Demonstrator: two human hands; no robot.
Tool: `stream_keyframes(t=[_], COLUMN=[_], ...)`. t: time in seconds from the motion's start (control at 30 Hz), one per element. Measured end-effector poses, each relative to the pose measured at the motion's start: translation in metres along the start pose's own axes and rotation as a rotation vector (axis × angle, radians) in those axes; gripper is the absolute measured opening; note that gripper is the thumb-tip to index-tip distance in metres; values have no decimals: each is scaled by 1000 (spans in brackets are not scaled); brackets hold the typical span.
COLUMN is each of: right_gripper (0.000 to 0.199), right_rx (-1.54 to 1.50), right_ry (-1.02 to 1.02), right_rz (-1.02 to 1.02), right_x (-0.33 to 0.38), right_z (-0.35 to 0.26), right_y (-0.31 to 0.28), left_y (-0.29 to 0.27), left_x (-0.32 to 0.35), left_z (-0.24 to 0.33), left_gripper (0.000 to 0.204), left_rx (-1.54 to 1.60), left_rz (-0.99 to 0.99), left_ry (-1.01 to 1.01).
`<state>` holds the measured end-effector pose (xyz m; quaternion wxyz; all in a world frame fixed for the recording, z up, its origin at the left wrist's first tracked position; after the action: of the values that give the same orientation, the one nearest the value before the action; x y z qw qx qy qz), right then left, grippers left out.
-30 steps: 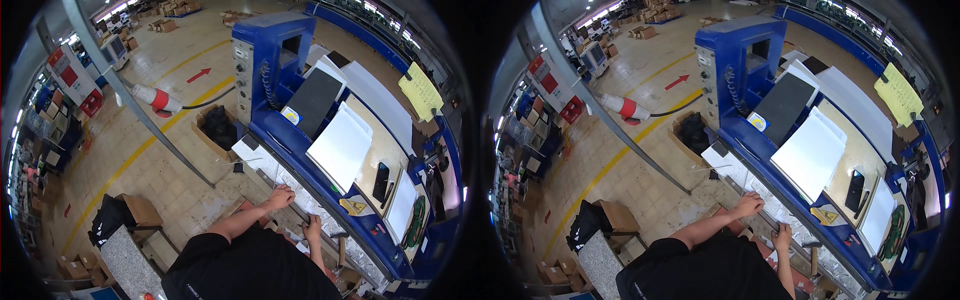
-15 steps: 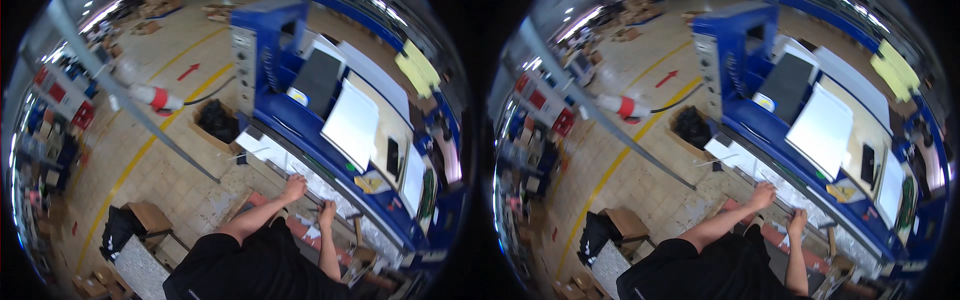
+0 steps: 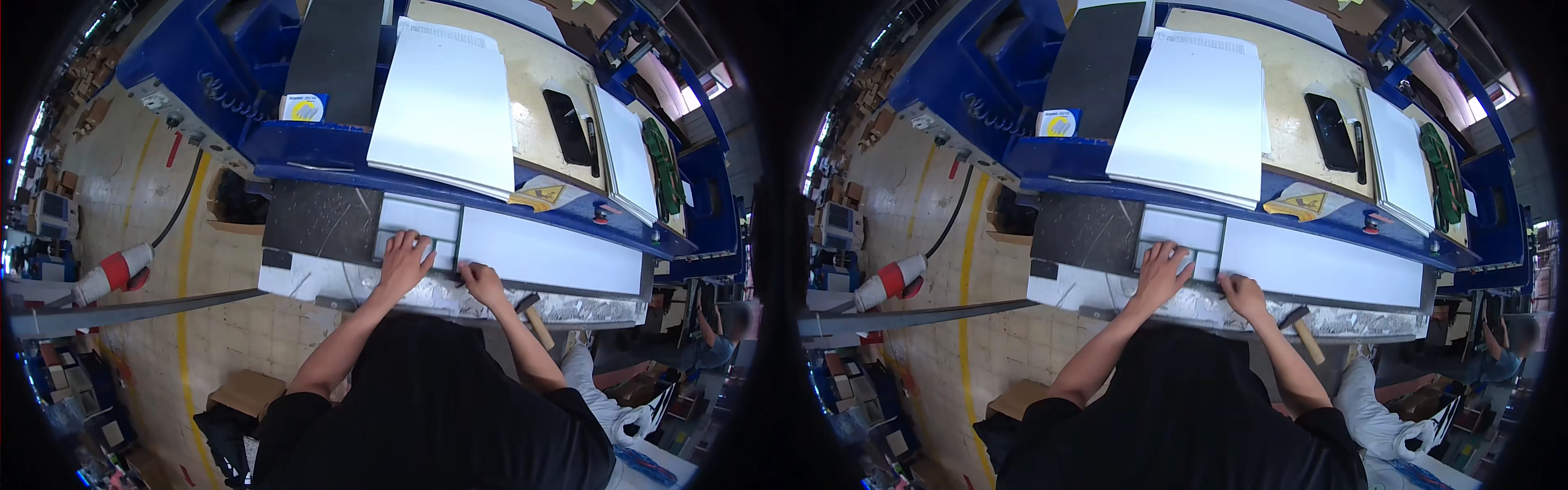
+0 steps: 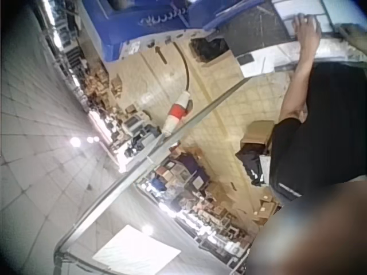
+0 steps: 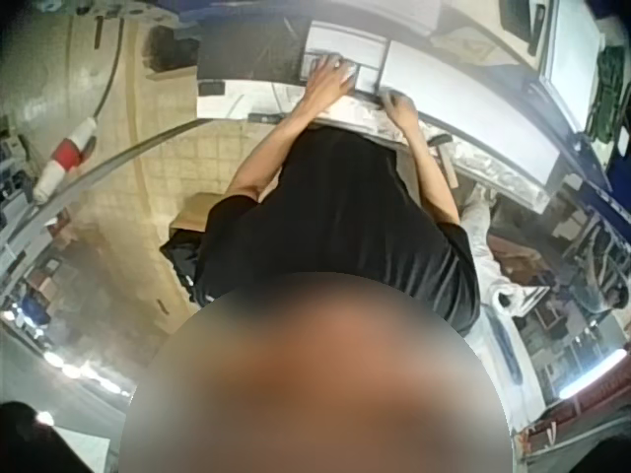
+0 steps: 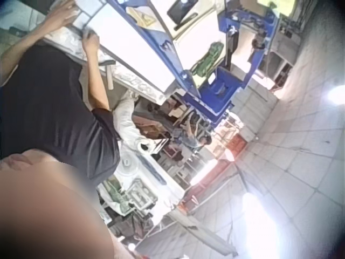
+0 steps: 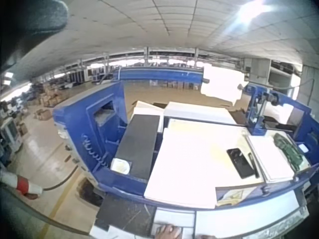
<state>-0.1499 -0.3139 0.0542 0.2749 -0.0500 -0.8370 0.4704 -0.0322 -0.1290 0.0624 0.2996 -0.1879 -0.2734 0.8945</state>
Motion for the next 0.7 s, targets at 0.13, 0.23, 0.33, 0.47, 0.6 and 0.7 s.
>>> stream_keyframes(t=[0.13, 0.23, 0.33, 0.47, 0.6, 0.7], right_gripper=[72, 62, 55, 52, 47, 46], right_rx=[358, 302, 279, 262, 320, 319], right_ry=[-33, -74, -48, -116, -138, -123], right_rz=[-238, -171, -197, -74, -110, -117], right_x=[-17, -10, -6, -5, 1, 11], right_z=[-6, -3, -7, -2, -5, -4], right_y=[35, 51, 54, 58, 56, 61], left_y=[23, 30, 29, 34, 32, 34], left_x=[-16, -3, -2, -7, -2, 0], left_z=[-22, -29, -15, -16, -24, -20], left_gripper=[65, 74, 75, 71, 70, 73], left_rx=[-275, -332, -392, -378, -277, -246], left_rz=[-213, -345, -394, -467, -403, -447], left_ry=[-15, 17, -46, -127, -80, -152])
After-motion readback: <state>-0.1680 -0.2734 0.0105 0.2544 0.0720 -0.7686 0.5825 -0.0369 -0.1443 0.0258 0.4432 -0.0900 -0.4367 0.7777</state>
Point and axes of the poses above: each hand's wrist, its own x-axis away from the middle knuckle, its own y-axis out of the palm, z = x × y, the point moved 2 cm from there along -x, towards the middle knuckle, and after that the axes turned 14 degrees about x, right-handed, at the moved point
